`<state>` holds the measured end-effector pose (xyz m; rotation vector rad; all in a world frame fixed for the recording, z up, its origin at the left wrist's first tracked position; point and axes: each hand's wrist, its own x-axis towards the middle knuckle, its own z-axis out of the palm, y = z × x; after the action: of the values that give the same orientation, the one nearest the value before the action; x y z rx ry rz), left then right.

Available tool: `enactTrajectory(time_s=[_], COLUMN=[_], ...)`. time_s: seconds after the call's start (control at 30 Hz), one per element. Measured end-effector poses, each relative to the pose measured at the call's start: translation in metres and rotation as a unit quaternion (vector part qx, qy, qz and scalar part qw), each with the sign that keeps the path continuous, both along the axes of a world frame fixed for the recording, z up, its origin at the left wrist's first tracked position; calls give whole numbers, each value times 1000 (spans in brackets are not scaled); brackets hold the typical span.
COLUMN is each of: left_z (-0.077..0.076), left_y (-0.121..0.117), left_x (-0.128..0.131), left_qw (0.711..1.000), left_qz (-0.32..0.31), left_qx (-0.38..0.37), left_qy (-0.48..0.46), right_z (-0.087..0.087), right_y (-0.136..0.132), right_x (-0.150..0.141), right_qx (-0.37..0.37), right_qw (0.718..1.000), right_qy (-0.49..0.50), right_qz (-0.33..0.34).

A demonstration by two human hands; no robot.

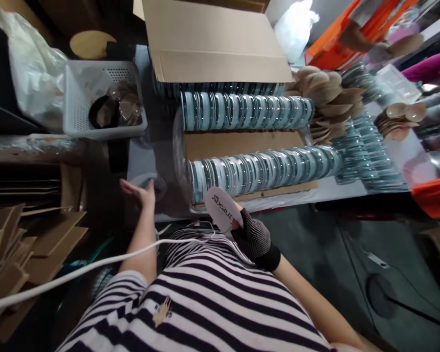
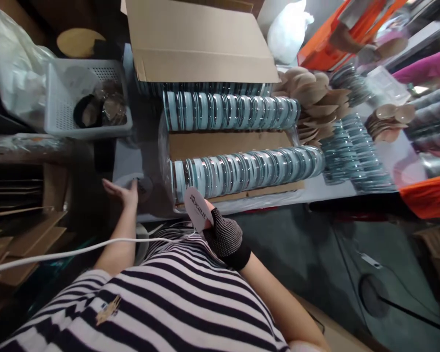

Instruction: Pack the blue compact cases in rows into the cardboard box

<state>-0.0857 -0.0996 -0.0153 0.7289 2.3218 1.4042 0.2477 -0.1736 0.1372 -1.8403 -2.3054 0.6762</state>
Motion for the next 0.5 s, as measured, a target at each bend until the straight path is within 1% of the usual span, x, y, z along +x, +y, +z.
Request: enactTrajectory(time_s=[0.03,0.07,0.1,0.13,0.17,0.2,0.23,0.27,0.33,0.43,0.5], left_z=[9,19,29,39,47,53,58,60,61,55,48], left_y=[6,14,22,29,36,41,45,48,49,46,46], left_x=[13,28,44,61,77,92,103,112,120,117,112], left_qw=[997,987,966,941,917,900,890,888,897,910,913], left_qz=[-49,-116,-187,-245,-288,-314,-323,-322,-307,-302,-306], left_qx=[52,114,170,208,228,234,231,223,204,177,147], left_qy=[7,-12,-54,-107,-156,-194,-222,-239,-245,-224,-225], right_z=[1,1,1,-1,-4,-7,-10,-14,-20,-25,-27], right_y=[5,12,21,31,41,51,59,65,69,64,62], right_x=[-8,-18,-29,-41,-53,-64,-73,-79,-82,-78,-77], right_qx=[-6,-14,-23,-33,-40,-44,-45,-44,-39,-21,9], right_qw=[1000,999,999,998,997,996,995,996,998,999,1000], right_qy=[1,0,-5,-15,-28,-41,-49,-52,-41,-26,-25], right_qz=[14,30,44,57,66,70,69,63,41,10,3])
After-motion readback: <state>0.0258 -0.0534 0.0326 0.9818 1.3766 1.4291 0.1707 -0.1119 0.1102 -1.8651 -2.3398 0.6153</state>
